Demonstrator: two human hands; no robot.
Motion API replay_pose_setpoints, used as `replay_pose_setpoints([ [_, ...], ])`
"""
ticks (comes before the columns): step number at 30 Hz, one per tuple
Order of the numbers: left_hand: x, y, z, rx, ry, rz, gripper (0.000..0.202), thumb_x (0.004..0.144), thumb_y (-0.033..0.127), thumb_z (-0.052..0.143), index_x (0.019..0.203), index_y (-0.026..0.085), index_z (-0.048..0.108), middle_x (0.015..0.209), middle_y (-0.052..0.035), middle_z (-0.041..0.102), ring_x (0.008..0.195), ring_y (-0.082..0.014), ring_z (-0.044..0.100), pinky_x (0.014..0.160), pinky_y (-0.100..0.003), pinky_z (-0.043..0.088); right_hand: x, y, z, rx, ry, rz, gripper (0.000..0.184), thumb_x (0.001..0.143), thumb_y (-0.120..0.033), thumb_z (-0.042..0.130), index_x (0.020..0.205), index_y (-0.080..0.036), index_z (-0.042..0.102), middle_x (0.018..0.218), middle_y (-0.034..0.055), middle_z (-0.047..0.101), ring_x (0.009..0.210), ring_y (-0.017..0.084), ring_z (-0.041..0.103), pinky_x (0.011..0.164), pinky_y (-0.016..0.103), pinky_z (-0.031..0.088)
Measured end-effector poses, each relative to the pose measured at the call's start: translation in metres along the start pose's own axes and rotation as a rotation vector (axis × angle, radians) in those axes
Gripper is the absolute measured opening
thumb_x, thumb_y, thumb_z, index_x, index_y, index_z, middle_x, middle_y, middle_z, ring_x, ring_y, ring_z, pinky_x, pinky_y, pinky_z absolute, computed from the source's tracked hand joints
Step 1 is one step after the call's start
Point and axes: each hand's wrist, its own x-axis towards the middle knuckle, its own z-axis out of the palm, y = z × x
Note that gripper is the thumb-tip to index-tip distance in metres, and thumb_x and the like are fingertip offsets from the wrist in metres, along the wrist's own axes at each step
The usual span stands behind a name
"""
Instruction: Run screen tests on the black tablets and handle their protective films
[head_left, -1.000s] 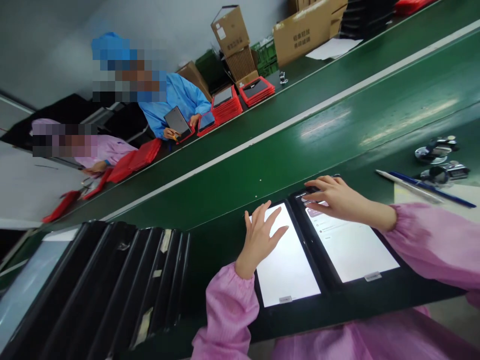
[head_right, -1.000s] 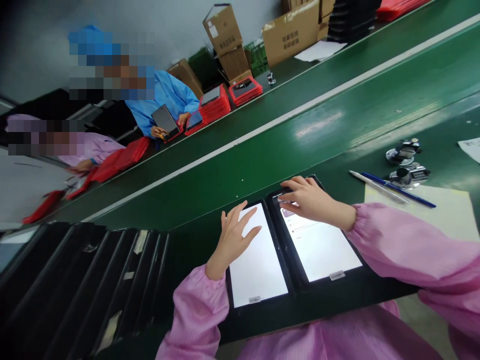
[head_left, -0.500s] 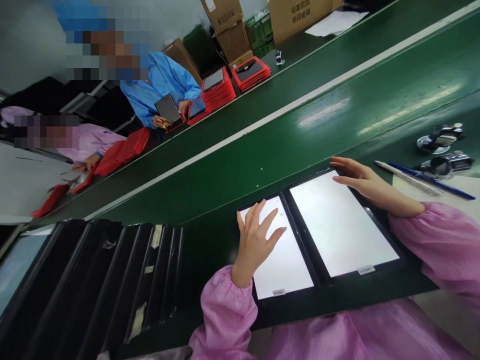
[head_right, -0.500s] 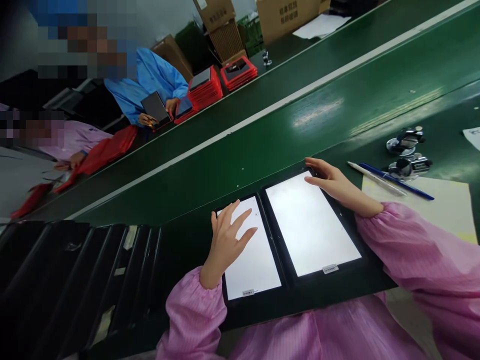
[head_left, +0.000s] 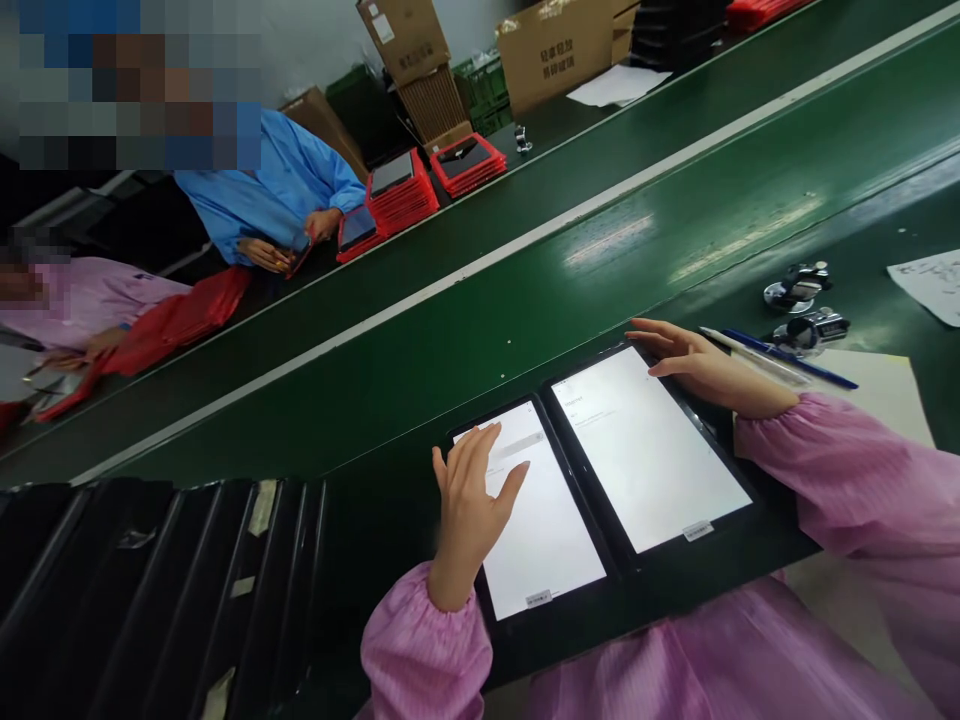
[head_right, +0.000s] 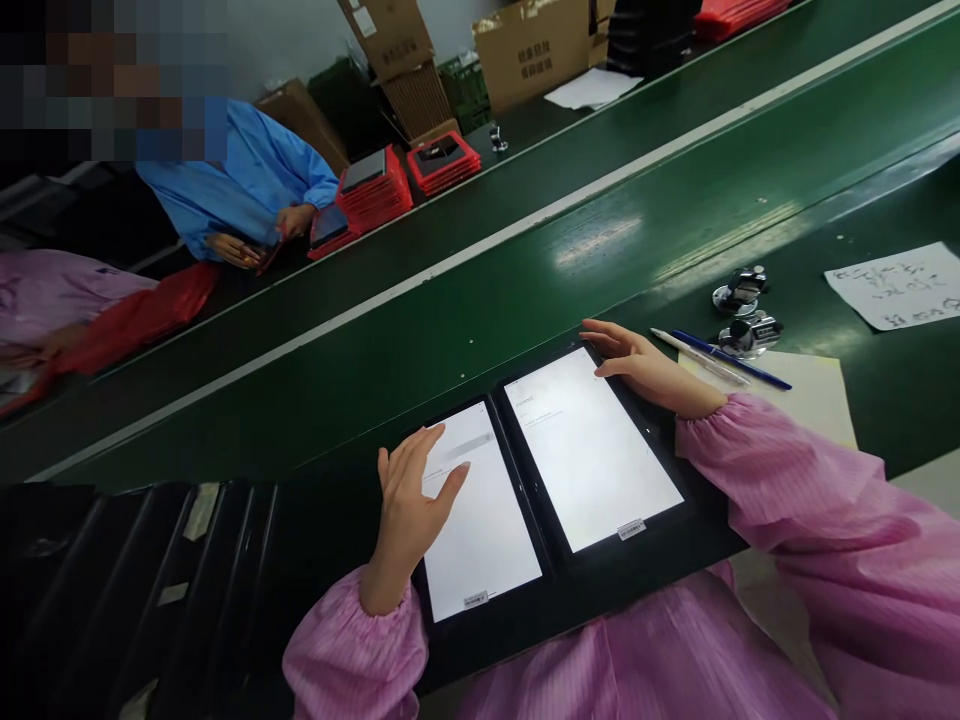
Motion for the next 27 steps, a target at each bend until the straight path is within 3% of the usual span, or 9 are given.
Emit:
replay_pose_setpoints([
  [5, 0.004, 0.003, 0.004, 0.006, 0.026, 0.057, 0.040, 0.103, 0.044, 0.064, 0.137, 0.024, 0.068, 0.130, -0.0145, 0.078, 0.128, -0.0342, 0.071, 0.128, -0.069, 0.030, 0.006, -0.007, 0.008, -0.010, 0.026, 0.015, 0.090, 0.071, -0.036, 0.072, 0.158, -0.029, 0.050, 0.161, 0.0124, 0.056, 0.156, 0.037, 0.044, 0.116, 0.057, 0.053],
  [9, -0.008, 0.010, -0.011, 0.016, 0.026, 0.141, 0.042, 0.103, 0.043, 0.064, 0.140, 0.023, 0.065, 0.130, -0.0135, 0.078, 0.125, -0.0311, 0.072, 0.130, -0.062, 0.032, -0.007, -0.016, 0.005, -0.037, 0.085, 0.011, 0.096, 0.074, -0.044, 0.076, 0.163, -0.028, 0.044, 0.165, 0.0132, 0.051, 0.156, 0.038, 0.043, 0.124, 0.059, 0.045],
  [11, -0.035, 0.017, -0.024, 0.038, -0.056, 0.238, 0.051, 0.102, 0.048, 0.066, 0.147, 0.023, 0.061, 0.134, -0.0128, 0.077, 0.129, -0.0299, 0.070, 0.135, -0.058, 0.023, -0.040, -0.020, 0.003, -0.172, 0.073, -0.076, 0.095, 0.080, -0.051, 0.078, 0.165, -0.032, 0.041, 0.171, 0.0110, 0.043, 0.158, 0.040, 0.040, 0.123, 0.061, 0.044],
  [14, -0.096, 0.030, -0.038, 0.142, -0.233, 0.336, 0.069, 0.095, 0.061, 0.072, 0.152, 0.026, 0.059, 0.147, -0.0118, 0.071, 0.141, -0.0338, 0.061, 0.137, -0.060, -0.002, -0.112, -0.019, 0.013, -0.682, -0.039, -0.395, 0.094, 0.084, -0.054, 0.080, 0.167, -0.040, 0.039, 0.173, 0.0083, 0.039, 0.152, 0.045, 0.045, 0.109, 0.062, 0.055],
  [18, -0.148, 0.029, -0.026, 0.241, -0.086, 0.117, 0.066, 0.085, 0.056, 0.085, 0.145, 0.033, 0.067, 0.144, -0.0096, 0.072, 0.137, -0.0347, 0.060, 0.137, -0.059, -0.006, -0.167, -0.006, 0.044, -1.152, 0.096, -0.703, 0.084, 0.096, -0.018, 0.057, 0.169, -0.049, 0.033, 0.161, 0.0051, 0.056, 0.126, 0.035, 0.064, 0.098, 0.054, 0.051],
  [20, -0.136, 0.022, -0.013, 0.227, 0.004, 0.065, 0.067, 0.082, 0.053, 0.090, 0.143, 0.034, 0.069, 0.143, -0.0103, 0.072, 0.136, -0.0360, 0.061, 0.136, -0.063, -0.006, -0.156, 0.002, 0.053, -1.202, 0.194, -0.762, 0.086, 0.099, -0.014, 0.051, 0.173, -0.047, 0.022, 0.151, 0.0076, 0.064, 0.118, 0.034, 0.067, 0.099, 0.053, 0.046],
  [23, -0.067, 0.011, 0.003, 0.172, 0.052, 0.030, 0.064, 0.080, 0.040, 0.093, 0.140, 0.039, 0.070, 0.140, -0.0105, 0.073, 0.133, -0.0391, 0.063, 0.130, -0.079, -0.001, -0.099, 0.002, 0.050, -1.181, 0.300, -0.809, 0.079, 0.105, -0.024, 0.047, 0.175, -0.044, 0.013, 0.143, 0.0140, 0.068, 0.116, 0.039, 0.067, 0.097, 0.057, 0.043],
  [25, -0.002, 0.004, 0.009, 0.097, -0.083, -0.166, 0.072, 0.073, 0.029, 0.098, 0.139, 0.035, 0.070, 0.148, -0.0144, 0.068, 0.141, -0.0441, 0.057, 0.124, -0.088, 0.011, -0.048, -0.009, 0.046, -1.155, 0.338, -0.735, 0.067, 0.109, -0.036, 0.045, 0.173, -0.041, 0.026, 0.146, 0.0201, 0.065, 0.120, 0.043, 0.064, 0.094, 0.061, 0.043],
  [27, 0.060, -0.006, 0.013, 0.109, -0.077, -0.244, 0.070, 0.074, 0.030, 0.097, 0.139, 0.032, 0.069, 0.151, -0.0145, 0.065, 0.145, -0.0433, 0.053, 0.123, -0.087, 0.024, 0.002, -0.026, 0.046, -1.107, 0.329, -0.588, 0.060, 0.111, -0.049, 0.039, 0.167, -0.031, 0.044, 0.153, 0.0258, 0.058, 0.131, 0.047, 0.058, 0.096, 0.067, 0.040],
])
